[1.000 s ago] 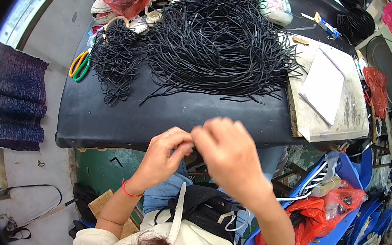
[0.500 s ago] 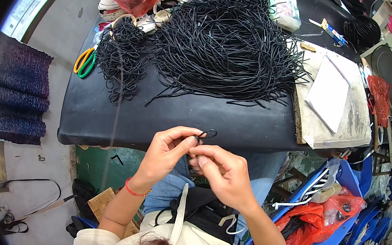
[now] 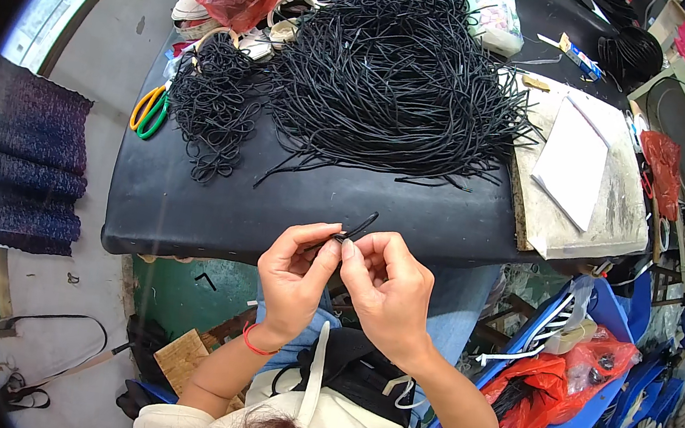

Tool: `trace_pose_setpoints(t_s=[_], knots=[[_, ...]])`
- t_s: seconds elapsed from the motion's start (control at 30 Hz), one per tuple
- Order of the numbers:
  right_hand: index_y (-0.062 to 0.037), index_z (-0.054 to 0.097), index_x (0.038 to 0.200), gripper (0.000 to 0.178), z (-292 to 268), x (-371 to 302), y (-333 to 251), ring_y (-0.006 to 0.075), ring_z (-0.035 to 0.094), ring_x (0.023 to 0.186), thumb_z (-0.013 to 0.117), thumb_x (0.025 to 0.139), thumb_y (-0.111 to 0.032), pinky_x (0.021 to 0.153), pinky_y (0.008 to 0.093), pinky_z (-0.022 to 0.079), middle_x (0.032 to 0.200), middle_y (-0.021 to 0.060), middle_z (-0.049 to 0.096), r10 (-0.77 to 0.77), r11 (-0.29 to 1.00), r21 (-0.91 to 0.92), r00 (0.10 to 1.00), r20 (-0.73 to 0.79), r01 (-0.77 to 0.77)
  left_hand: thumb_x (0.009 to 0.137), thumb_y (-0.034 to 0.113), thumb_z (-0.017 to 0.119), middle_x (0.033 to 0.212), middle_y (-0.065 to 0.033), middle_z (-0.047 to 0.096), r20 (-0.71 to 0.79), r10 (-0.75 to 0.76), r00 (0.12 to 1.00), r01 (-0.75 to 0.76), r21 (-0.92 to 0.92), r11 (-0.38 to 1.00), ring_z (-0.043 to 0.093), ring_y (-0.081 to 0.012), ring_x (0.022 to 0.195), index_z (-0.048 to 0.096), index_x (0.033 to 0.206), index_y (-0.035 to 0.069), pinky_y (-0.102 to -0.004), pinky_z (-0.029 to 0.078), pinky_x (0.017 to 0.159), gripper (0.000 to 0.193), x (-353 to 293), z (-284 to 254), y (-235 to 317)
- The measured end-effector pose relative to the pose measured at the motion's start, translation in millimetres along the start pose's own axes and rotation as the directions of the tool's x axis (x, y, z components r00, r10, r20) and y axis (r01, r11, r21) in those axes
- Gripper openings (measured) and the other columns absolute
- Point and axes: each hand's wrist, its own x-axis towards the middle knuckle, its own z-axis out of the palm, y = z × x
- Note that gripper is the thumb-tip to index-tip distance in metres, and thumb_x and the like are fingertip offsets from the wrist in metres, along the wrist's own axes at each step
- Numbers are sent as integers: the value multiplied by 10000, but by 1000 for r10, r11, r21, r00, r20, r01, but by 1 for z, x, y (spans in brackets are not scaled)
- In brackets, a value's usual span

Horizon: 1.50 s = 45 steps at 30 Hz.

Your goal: The person sits at a workbench and repeatedly ties small black cords into knots by hand. They pick up individual cords from a large pile, form a loop, and secure the knot before placing the finished item on the table.

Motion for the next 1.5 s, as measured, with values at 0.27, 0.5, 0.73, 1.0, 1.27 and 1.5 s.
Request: trace_pose_setpoints(t_s=[0.27,0.5,0.73,1.0,1.27,1.5], knots=[[-5,569,793,177,3,11,8,31,461,552,698,785,-125,465,178,371,687,-2,552,13,987,162,996,-83,1,798,-56,600,883,-71,604,97,-102,990,107,-43,993,583,-96,843,433,1140,1,-225,477,769,384,8,-5,10],[1,592,849,180,-18,16,13,59,493,716,637,836,-173,641,208,402,834,16,556,41,992,107,970,240,-68,796,-53,590,886,-68,603,326,-238,915,213,112,971,572,-97,849,357,1236,20,-226,467,770,504,12,-17,20],[-11,547,910,201,-7,13,15,18,438,703,550,911,-212,611,178,377,775,-34,522,272,854,400,941,200,-332,806,31,633,822,-43,637,352,-349,868,365,24,931,563,-48,716,527,1115,-8,-203,472,647,329,13,-16,17],[-19,540,865,182,-8,15,15,15,426,675,556,906,-196,598,190,373,756,-37,518,243,886,368,959,149,-281,832,85,642,769,6,607,371,-439,818,465,19,885,539,-28,676,616,974,2,-173,448,597,166,15,-16,17],[-43,534,784,205,-21,15,12,15,429,650,565,903,-207,578,181,358,698,-44,504,201,892,322,917,345,-316,867,171,613,759,12,592,517,-552,655,582,121,804,511,-19,645,612,930,17,-168,432,579,167,25,-24,24],[-45,516,737,227,-19,14,13,15,421,606,546,910,-189,560,181,364,657,-46,493,175,906,341,956,236,-250,872,131,596,784,2,584,448,-389,805,388,100,916,484,-30,635,618,968,6,-178,408,557,160,9,-16,21]])
